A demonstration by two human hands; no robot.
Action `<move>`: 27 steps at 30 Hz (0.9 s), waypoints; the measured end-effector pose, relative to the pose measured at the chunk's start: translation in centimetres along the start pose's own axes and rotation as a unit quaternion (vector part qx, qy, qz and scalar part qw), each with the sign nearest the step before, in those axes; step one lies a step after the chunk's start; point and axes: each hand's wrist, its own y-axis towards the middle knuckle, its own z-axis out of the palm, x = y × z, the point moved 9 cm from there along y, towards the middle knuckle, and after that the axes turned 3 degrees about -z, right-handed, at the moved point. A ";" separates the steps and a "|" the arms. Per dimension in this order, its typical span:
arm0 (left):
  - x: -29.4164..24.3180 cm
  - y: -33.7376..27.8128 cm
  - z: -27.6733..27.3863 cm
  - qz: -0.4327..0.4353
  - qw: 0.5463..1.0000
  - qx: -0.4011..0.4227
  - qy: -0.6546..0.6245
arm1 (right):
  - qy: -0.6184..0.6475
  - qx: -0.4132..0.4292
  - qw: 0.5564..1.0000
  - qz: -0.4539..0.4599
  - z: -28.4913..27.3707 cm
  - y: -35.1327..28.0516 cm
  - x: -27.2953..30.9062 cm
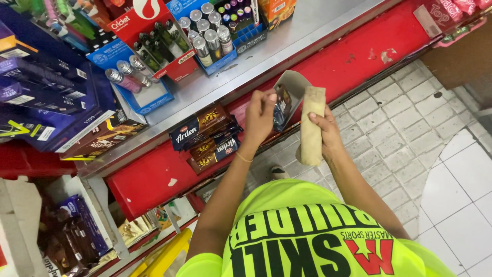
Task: Wiping chocolate bars with a cloth and organizing them into a display box on a store counter.
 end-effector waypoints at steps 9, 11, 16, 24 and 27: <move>0.9 -2.0 -5.9 0.028 0.988 0.008 -0.150 | -0.321 0.248 0.856 -0.322 17.9 -7.6 7.3; -2.6 -3.2 -8.7 0.042 0.986 0.022 -0.157 | -0.345 0.244 0.844 -0.330 18.7 -7.2 7.0; -5.5 -6.2 -15.7 0.091 0.964 0.018 -0.249 | -0.365 0.237 0.851 -0.295 18.0 -4.3 5.0; 2.8 -8.0 -24.4 -0.050 0.905 -0.066 -0.417 | 0.018 0.239 0.967 0.086 18.8 -5.3 -5.5; 4.3 -9.5 -26.4 -0.122 0.872 -0.145 -0.451 | 0.049 0.205 0.972 0.102 19.3 -6.0 -8.8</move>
